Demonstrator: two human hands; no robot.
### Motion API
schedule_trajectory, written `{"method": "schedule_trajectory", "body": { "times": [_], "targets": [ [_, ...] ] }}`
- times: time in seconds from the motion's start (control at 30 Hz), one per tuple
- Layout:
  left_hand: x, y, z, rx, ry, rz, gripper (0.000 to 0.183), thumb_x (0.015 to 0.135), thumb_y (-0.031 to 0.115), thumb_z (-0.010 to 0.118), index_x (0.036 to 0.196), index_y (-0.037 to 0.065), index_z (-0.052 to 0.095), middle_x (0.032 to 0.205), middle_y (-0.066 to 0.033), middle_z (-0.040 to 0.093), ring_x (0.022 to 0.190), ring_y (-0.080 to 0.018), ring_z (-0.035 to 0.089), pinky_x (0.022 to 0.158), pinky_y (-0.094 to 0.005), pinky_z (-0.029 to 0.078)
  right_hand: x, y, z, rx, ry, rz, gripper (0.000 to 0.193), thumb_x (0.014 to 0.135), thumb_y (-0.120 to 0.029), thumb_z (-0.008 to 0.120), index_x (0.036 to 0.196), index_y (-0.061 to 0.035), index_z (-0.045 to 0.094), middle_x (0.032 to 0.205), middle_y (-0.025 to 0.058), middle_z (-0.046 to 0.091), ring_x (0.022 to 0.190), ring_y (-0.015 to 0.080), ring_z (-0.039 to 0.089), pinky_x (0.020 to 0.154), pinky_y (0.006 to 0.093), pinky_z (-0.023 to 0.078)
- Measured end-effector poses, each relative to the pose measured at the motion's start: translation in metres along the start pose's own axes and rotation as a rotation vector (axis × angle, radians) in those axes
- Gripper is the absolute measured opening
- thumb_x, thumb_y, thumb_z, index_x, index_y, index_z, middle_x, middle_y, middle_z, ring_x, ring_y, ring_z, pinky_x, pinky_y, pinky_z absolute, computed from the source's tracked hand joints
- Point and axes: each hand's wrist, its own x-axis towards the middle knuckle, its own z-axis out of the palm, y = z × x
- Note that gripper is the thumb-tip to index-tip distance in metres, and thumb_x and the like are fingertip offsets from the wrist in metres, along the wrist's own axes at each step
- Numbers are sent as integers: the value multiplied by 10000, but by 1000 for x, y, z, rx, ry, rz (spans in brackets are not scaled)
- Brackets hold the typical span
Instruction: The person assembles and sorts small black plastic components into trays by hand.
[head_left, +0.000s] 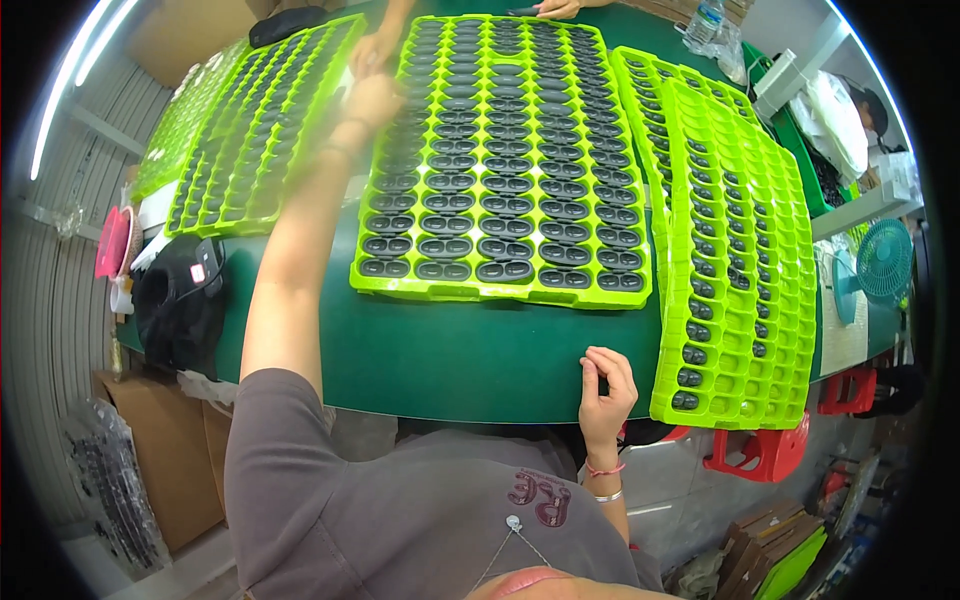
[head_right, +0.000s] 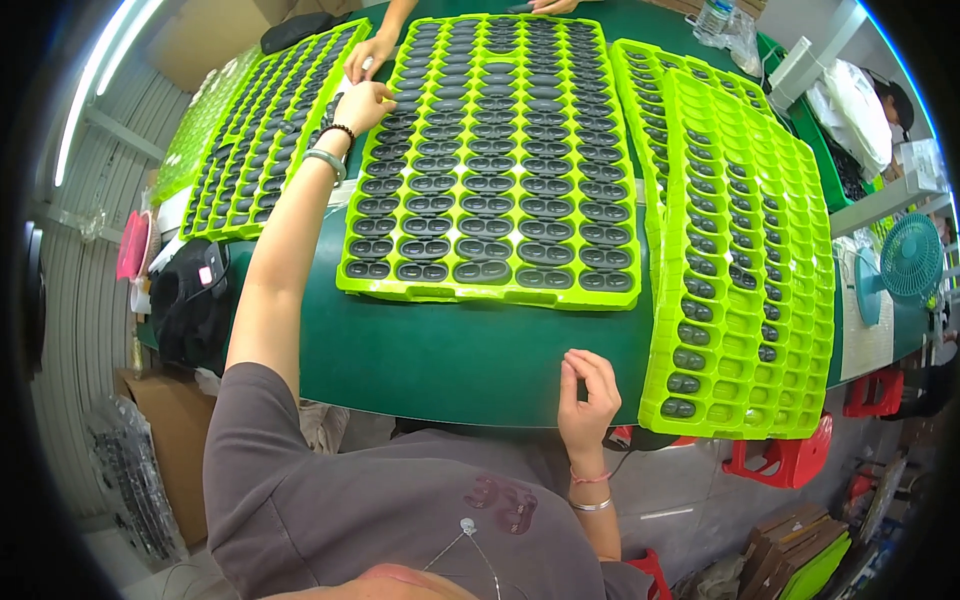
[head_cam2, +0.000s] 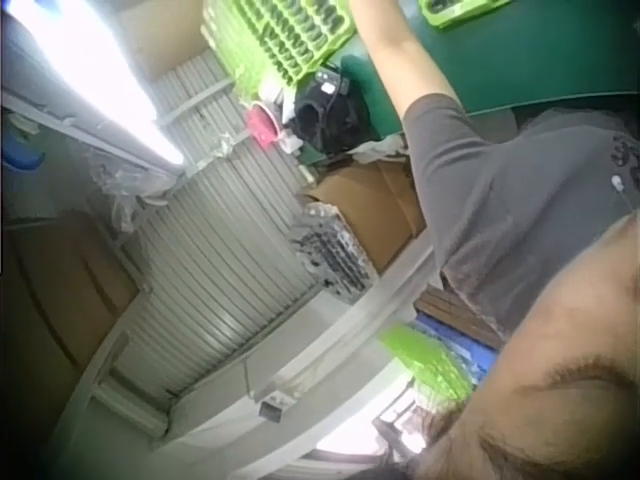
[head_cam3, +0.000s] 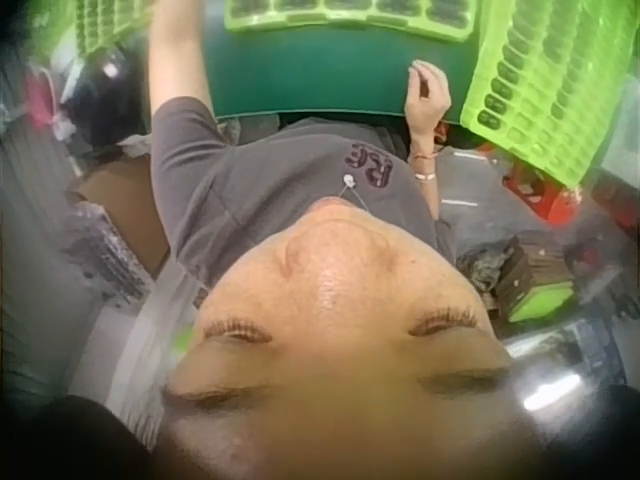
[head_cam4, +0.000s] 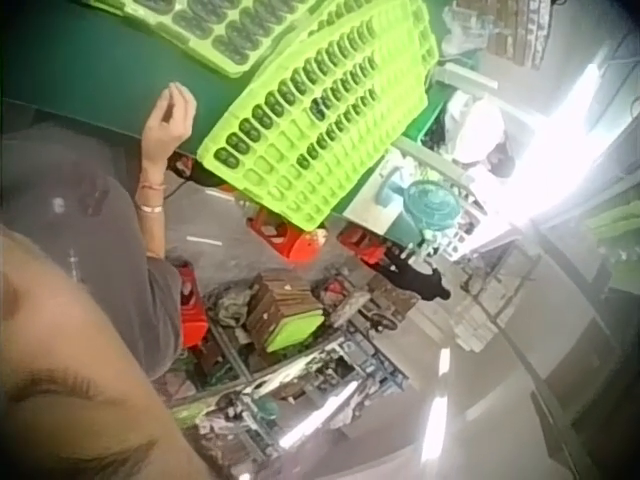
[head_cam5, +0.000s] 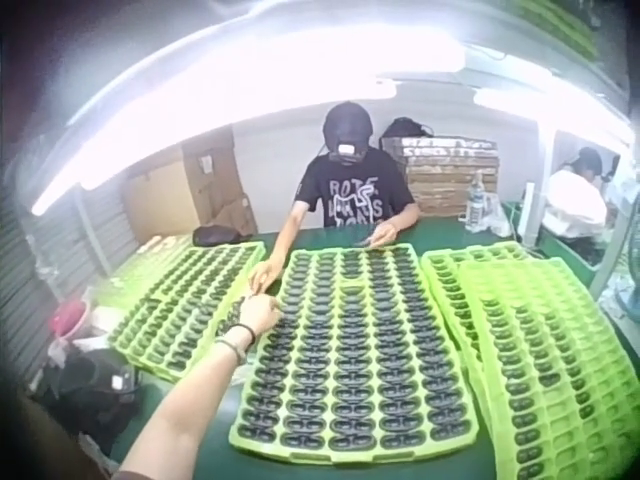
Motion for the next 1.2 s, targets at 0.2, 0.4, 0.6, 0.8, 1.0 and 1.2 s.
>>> {"method": "schedule_trajectory", "body": {
  "times": [0.2, 0.4, 0.6, 0.8, 1.0, 1.2],
  "targets": [
    [32, 51, 35, 111, -27, 404, 213, 741, 147, 650, 937, 69, 680, 964, -140, 646, 945, -305, 587, 851, -380, 453, -9, -2, -8, -13, 65, -59, 83, 776, 35, 618, 857, 22, 628, 838, 131, 635, 725, 215, 616, 634, 274, 496],
    [72, 11, 52, 212, -202, 413, 327, 730, 199, 656, 1011, 30, 651, 888, -181, 651, 833, -315, 628, 764, -382, 487, -15, -32, -58, -74, 94, -163, 97, 760, 31, 627, 853, 4, 629, 777, 114, 647, 678, 215, 629, 594, 280, 496],
    [61, 10, 41, 87, -9, 570, 288, 713, 130, 712, 944, -15, 620, 888, -153, 642, 840, -289, 628, 735, -345, 495, 33, -19, -149, -494, 308, -274, 99, 794, 4, 610, 889, -25, 608, 806, 105, 633, 702, 262, 616, 607, 310, 490],
    [-1, 66, 15, -623, -103, 281, 359, 840, 199, 639, 1080, -60, 572, 984, -132, 635, 811, -151, 613, 617, -241, 498, 141, 70, -181, -697, 49, -274, 281, 802, -45, 595, 1081, -25, 582, 1083, 148, 570, 1000, 286, 554, 848, 361, 446],
    [-158, 122, -6, -1192, -295, 119, 304, 897, 98, 513, 1157, -59, 496, 967, -103, 597, 772, -132, 594, 641, -232, 516, 159, 105, -177, -985, -142, -306, 229, 719, -62, 656, 943, -17, 635, 1084, 130, 549, 1051, 293, 507, 912, 367, 411],
    [-243, 148, 1, -1708, -371, -238, 261, 908, 108, 484, 1135, -21, 482, 985, -146, 605, 817, -179, 602, 591, -260, 531, 168, 104, -180, -803, -101, -307, 141, 714, -80, 673, 833, -13, 640, 1032, 123, 568, 999, 285, 533, 870, 357, 430]
  ]
}}
